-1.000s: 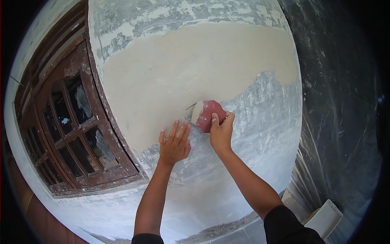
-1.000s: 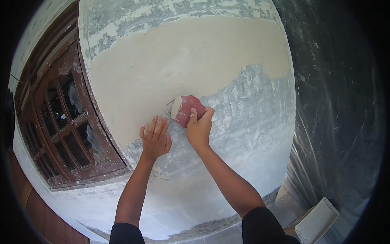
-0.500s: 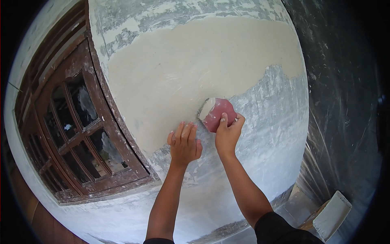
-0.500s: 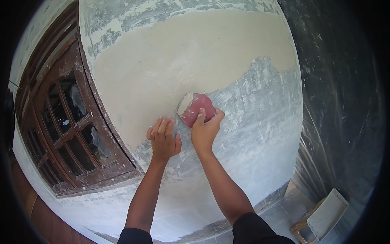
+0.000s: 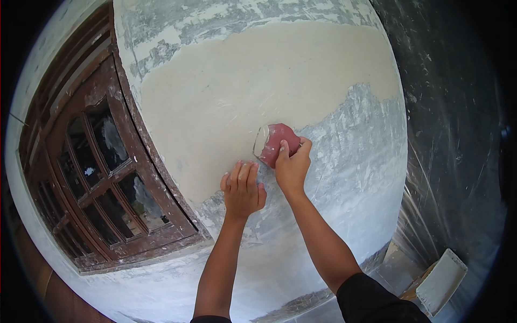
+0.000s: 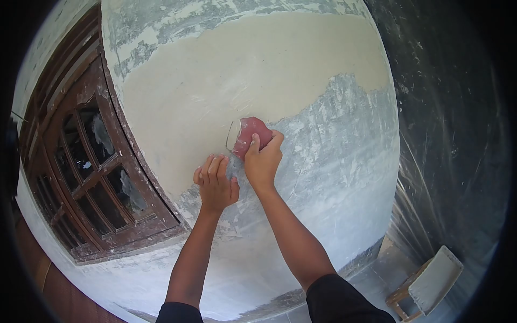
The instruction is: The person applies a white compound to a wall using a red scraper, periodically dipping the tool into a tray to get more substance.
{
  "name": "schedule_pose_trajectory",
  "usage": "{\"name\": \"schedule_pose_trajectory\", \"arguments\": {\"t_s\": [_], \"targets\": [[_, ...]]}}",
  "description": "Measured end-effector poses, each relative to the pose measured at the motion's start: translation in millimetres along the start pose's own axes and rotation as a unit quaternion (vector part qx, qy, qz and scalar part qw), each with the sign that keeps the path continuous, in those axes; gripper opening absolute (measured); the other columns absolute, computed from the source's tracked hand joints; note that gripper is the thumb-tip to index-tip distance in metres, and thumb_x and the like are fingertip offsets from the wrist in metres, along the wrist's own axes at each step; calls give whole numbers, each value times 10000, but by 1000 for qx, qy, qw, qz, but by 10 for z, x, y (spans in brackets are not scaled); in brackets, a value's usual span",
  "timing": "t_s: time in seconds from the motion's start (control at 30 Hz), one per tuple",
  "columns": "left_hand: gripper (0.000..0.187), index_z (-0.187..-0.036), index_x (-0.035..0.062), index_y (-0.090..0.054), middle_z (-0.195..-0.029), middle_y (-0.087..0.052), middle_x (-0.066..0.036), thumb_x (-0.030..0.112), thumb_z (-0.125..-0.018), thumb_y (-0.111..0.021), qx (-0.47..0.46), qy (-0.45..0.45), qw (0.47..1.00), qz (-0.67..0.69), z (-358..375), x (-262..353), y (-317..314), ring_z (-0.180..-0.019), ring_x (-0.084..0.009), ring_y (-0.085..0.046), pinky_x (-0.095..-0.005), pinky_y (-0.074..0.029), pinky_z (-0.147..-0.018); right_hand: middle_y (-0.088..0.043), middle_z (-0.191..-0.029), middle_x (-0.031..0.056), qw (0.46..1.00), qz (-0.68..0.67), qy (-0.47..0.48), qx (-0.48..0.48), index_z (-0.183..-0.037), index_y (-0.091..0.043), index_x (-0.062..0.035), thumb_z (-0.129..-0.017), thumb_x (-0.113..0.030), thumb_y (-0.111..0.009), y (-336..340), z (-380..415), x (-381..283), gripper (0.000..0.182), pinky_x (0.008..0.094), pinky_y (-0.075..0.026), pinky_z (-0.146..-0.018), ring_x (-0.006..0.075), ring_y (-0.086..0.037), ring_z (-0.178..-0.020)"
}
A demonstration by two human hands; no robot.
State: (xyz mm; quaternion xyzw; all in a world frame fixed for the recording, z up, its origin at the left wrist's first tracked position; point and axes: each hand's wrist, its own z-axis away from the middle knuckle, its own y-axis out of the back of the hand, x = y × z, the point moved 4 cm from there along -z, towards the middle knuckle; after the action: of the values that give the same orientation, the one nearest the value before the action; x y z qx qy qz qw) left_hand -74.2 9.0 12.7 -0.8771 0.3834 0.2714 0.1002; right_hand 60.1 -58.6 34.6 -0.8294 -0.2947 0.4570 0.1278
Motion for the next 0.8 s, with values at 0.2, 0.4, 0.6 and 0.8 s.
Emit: {"name": "schedule_pose_trajectory", "arguments": {"t_s": [0.2,0.4,0.6,0.8], "targets": [[539,-1314,42,-492,-1308,-524,-98,267,-825,-527,-7,-8,1000,-3,-3,9,-11,-1279,-278,-443,-458,-227,-1057,-651,-969,256,997,-11,-30,64,-1161,-448,40,-942,-97,-581,384,36,104,291,398,-507,-787,346,-674,-895],[547,-1309,41,-495,-1301,-528,-98,275,-816,-533,-8,-1,1000,-7,-12,7,-2,-1275,-275,-446,-456,-231,-1056,-645,-964,272,998,-5,56,-12,-1178,-436,40,-933,-109,-599,89,-83,13,329,422,-509,-777,397,-661,-881],[548,-1312,41,-491,-1294,-530,-97,277,-819,-531,-8,-2,1000,-14,-12,12,-16,-1274,-275,-447,-454,-234,-1053,-644,-970,284,998,-26,9,64,-1189,-436,45,-937,-113,-590,336,-62,36,335,422,-507,-790,395,-663,-908],[547,-1313,47,-493,-1285,-536,-88,280,-820,-527,-10,-4,1000,-14,-11,14,-19,-1268,-267,-454,-449,-235,-1051,-637,-994,287,998,15,-7,59,-1195,-438,47,-930,-111,-600,332,-193,207,349,439,-497,-803,416,-656,-919]]}}
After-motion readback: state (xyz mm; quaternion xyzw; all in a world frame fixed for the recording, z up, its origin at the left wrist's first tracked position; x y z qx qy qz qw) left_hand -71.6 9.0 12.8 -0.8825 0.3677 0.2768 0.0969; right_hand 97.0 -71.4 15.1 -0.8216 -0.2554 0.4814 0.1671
